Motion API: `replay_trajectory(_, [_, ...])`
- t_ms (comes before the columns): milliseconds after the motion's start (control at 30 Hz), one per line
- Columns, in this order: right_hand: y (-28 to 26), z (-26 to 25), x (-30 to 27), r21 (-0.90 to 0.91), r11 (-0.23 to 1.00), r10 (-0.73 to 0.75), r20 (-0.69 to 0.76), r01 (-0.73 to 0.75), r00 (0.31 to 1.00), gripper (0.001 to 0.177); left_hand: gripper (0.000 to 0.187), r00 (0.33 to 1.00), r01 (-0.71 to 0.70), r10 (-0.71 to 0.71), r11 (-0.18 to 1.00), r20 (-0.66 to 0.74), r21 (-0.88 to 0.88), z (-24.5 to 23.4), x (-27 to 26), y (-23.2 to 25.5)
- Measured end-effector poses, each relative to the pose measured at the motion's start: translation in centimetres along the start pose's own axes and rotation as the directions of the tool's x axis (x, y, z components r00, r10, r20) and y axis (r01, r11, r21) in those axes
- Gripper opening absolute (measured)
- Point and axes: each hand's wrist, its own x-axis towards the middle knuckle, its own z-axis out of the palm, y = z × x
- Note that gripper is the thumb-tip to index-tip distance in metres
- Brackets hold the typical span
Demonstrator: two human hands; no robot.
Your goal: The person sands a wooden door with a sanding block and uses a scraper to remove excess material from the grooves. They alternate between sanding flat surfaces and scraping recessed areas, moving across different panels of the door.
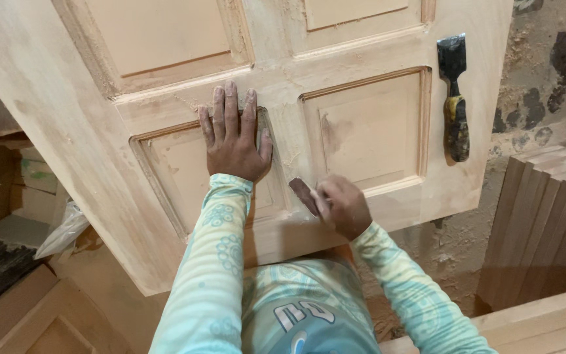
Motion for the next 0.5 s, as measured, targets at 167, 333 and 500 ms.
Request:
replay_trajectory(167, [-1.6, 0.1, 1.0, -0.048, 0.998, -0.036, -0.132, 0.03, 0.991, 0.04, 0.069, 1.0, -0.009, 0.009, 1.0, -0.008, 0.008, 0.1, 0.1, 0.0])
replay_trajectory(333, [-2.7, -0.4, 2.0, 0.147, 0.981, 0.158, -0.246, -0.124, 0.956, 0.021, 0.069, 1.0, 0.002, -0.001, 1.0, -0.009, 0.01, -0.1, 0.2, 0.2])
replay_trajectory(500, [-1.7, 0.0, 8.1, -0.005, 0.979, 0.17, -0.531, -0.204, 0.83, 0.021, 0.066, 1.0, 0.001, 0.0, 1.0, -0.016, 0.017, -0.1, 0.1, 0.5])
